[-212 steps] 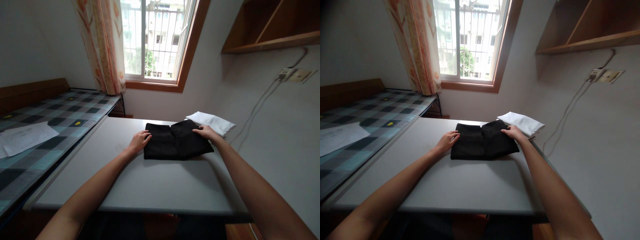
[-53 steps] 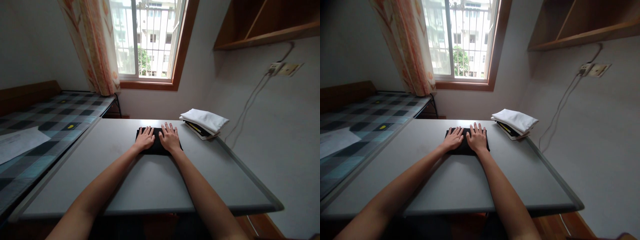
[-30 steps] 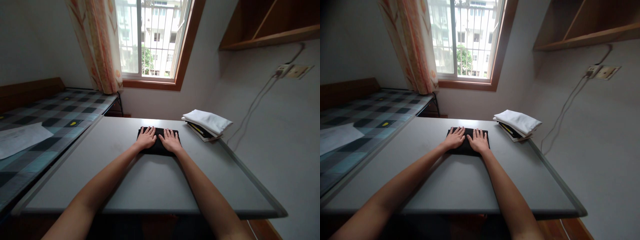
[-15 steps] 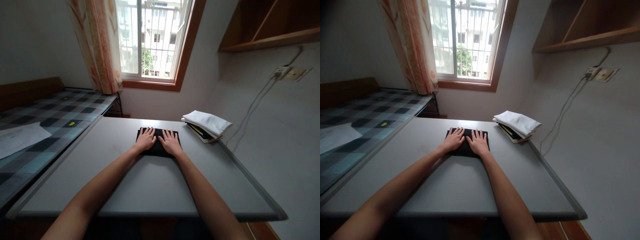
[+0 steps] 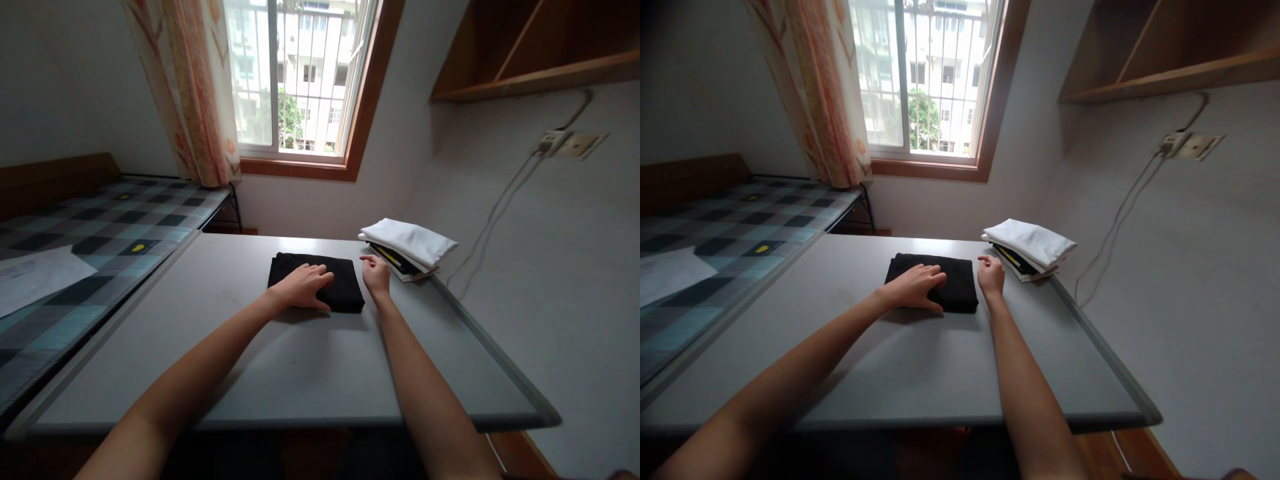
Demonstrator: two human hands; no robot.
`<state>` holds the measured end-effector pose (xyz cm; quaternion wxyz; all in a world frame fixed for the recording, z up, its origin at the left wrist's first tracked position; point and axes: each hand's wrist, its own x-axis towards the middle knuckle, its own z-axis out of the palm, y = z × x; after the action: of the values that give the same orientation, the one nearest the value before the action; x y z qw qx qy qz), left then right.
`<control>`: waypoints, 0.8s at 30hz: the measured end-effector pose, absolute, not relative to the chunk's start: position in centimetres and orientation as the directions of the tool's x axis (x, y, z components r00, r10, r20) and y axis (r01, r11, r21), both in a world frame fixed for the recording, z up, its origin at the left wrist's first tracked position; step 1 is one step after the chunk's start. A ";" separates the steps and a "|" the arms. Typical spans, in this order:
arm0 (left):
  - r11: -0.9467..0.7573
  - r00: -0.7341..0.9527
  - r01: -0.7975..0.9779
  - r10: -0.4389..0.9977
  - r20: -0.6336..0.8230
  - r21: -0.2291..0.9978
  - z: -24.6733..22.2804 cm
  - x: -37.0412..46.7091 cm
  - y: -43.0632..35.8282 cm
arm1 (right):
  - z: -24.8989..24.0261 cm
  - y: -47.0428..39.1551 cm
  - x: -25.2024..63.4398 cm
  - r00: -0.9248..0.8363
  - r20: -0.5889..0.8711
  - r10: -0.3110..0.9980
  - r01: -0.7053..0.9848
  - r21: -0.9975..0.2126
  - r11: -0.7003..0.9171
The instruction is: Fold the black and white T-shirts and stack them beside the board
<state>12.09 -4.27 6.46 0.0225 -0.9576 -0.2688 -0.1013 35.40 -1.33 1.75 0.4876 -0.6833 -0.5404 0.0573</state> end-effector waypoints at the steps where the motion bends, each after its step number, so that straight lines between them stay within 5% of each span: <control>1: -0.854 0.839 0.520 0.514 0.176 0.014 6.4 12.1 -4.5 | 1.7 -1.4 35.4 0.412 0.428 0.805 0.679 -0.733 0.043; 15: -0.832 0.835 0.548 0.538 0.113 -0.089 6.5 12.0 -4.7 | 2.0 -1.9 34.5 0.337 0.417 0.844 0.701 -0.710 0.070; 20: -0.842 0.850 0.525 0.509 0.135 -0.126 7.2 12.1 -4.5 | 4.0 -2.9 33.2 0.284 0.525 0.802 0.632 -0.732 0.256; 24: -0.809 0.801 0.584 0.563 0.202 -0.061 8.2 11.5 -3.9 | 6.1 -4.7 31.7 0.065 0.653 0.754 0.675 -0.585 0.449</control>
<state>11.45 -3.90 8.17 0.0604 -0.9471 -0.3028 -0.0874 31.66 -4.71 6.05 0.5081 -0.5236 -0.6828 0.0389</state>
